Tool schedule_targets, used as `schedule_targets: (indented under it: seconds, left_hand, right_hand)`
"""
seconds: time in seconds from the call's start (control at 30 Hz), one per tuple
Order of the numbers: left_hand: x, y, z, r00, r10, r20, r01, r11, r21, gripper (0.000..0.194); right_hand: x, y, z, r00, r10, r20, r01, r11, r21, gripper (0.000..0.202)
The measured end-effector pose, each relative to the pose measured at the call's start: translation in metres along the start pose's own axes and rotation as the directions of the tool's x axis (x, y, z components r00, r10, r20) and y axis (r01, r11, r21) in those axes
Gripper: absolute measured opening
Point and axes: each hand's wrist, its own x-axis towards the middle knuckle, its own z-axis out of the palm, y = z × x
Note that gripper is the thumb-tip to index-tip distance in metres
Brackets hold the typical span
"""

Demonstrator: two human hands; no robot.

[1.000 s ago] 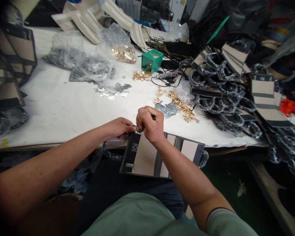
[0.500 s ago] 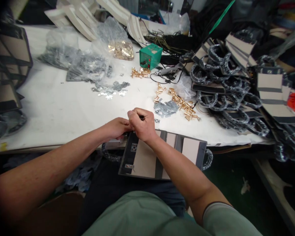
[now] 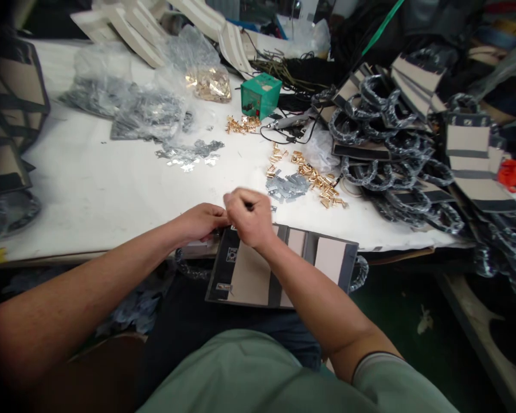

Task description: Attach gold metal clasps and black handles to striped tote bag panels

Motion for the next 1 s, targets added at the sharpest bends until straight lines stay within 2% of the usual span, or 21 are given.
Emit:
schedule_targets:
  seconds: [0.1, 0.2, 0.27, 0.37, 0.47, 0.53, 0.6, 0.63, 0.67, 0.7, 0.73, 0.77, 0.8, 0.83, 0.87, 0.9, 0.93, 0.97, 1.0]
  left_hand:
    - [-0.001, -0.001, 0.000, 1.000, 0.011, 0.000, -0.011, 1.000, 0.014, 0.030]
    - [-0.007, 0.000, -0.001, 0.999, 0.048, 0.010, -0.049, 0.998, 0.030, 0.026]
    - [-0.015, 0.003, -0.002, 0.996, 0.084, 0.008, -0.084, 0.994, 0.070, 0.028]
    - [-0.034, 0.012, -0.002, 0.987, 0.160, -0.013, -0.156, 0.976, 0.153, 0.028]
    - [-0.063, 0.032, 0.002, 0.934, 0.357, -0.014, -0.334, 0.888, 0.315, 0.024]
    - [-0.087, 0.051, 0.005, 0.878, 0.478, 0.023, -0.431, 0.768, 0.474, 0.026]
    - [-0.112, 0.071, 0.007, 0.815, 0.580, 0.008, -0.462, 0.641, 0.612, 0.028]
    - [-0.125, 0.079, 0.008, 0.756, 0.653, -0.042, -0.468, 0.584, 0.663, 0.026]
    - [-0.138, 0.086, 0.009, 0.664, 0.738, -0.121, -0.466, 0.534, 0.705, 0.023]
    - [-0.152, 0.089, 0.009, 0.534, 0.817, -0.219, -0.453, 0.496, 0.741, 0.022]
    - [-0.165, 0.090, 0.010, 0.381, 0.866, -0.323, -0.432, 0.476, 0.766, 0.026]
    - [-0.178, 0.086, 0.010, 0.235, 0.876, -0.420, -0.406, 0.481, 0.777, 0.036]
    - [-0.190, 0.079, 0.010, 0.119, 0.850, -0.513, -0.383, 0.516, 0.766, 0.048]
    - [-0.201, 0.069, 0.010, 0.038, 0.794, -0.607, -0.372, 0.574, 0.729, 0.060]
    - [-0.212, 0.057, 0.009, -0.006, 0.713, -0.701, -0.384, 0.646, 0.660, 0.070]
    - [-0.222, 0.044, 0.009, -0.008, 0.618, -0.786, -0.418, 0.712, 0.564, 0.077]
    - [-0.230, 0.031, 0.009, 0.038, 0.521, -0.853, -0.466, 0.764, 0.446, 0.078]
    - [-0.238, 0.019, 0.011, 0.134, 0.434, -0.891, -0.510, 0.801, 0.313, 0.077]
    - [-0.244, 0.009, 0.013, 0.258, 0.360, -0.897, -0.531, 0.828, 0.180, 0.074]
  right_hand:
    - [-0.004, -0.002, -0.002, 0.999, 0.033, 0.000, -0.033, 0.996, -0.080, 0.049]
    - [-0.007, -0.014, -0.013, 0.997, 0.054, 0.051, -0.039, 0.965, -0.260, 0.049]
    - [-0.012, -0.022, -0.029, 0.994, 0.062, 0.086, -0.018, 0.896, -0.443, 0.043]
    - [-0.025, -0.029, -0.063, 0.977, 0.102, 0.189, 0.065, 0.699, -0.712, 0.025]
    - [-0.041, -0.037, -0.096, 0.913, 0.250, 0.321, 0.146, 0.534, -0.833, 0.028]
    - [-0.050, -0.048, -0.111, 0.877, 0.310, 0.366, 0.160, 0.531, -0.832, 0.020]
    - [-0.054, -0.066, -0.117, 0.862, 0.308, 0.402, 0.150, 0.604, -0.783, 0.016]
    - [-0.055, -0.076, -0.117, 0.860, 0.291, 0.418, 0.142, 0.650, -0.747, 0.019]
    - [-0.054, -0.087, -0.116, 0.864, 0.267, 0.427, 0.132, 0.697, -0.705, 0.023]
    - [-0.054, -0.097, -0.113, 0.873, 0.239, 0.426, 0.120, 0.742, -0.660, 0.027]
    - [-0.052, -0.107, -0.110, 0.882, 0.211, 0.421, 0.106, 0.782, -0.615, 0.031]
    - [-0.051, -0.115, -0.105, 0.891, 0.187, 0.415, 0.094, 0.816, -0.571, 0.034]
    - [-0.049, -0.123, -0.100, 0.898, 0.167, 0.408, 0.083, 0.844, -0.530, 0.037]
    - [-0.048, -0.130, -0.093, 0.902, 0.154, 0.402, 0.071, 0.868, -0.492, 0.039]
    - [-0.047, -0.136, -0.086, 0.904, 0.150, 0.399, 0.055, 0.887, -0.458, 0.040]
    - [-0.045, -0.141, -0.077, 0.906, 0.153, 0.396, 0.034, 0.904, -0.426, 0.041]
    - [-0.044, -0.146, -0.067, 0.907, 0.160, 0.390, 0.006, 0.921, -0.391, 0.041]
    - [-0.043, -0.151, -0.056, 0.906, 0.173, 0.387, -0.031, 0.937, -0.347, 0.041]
    - [-0.041, -0.155, -0.043, 0.903, 0.192, 0.384, -0.077, 0.952, -0.296, 0.041]
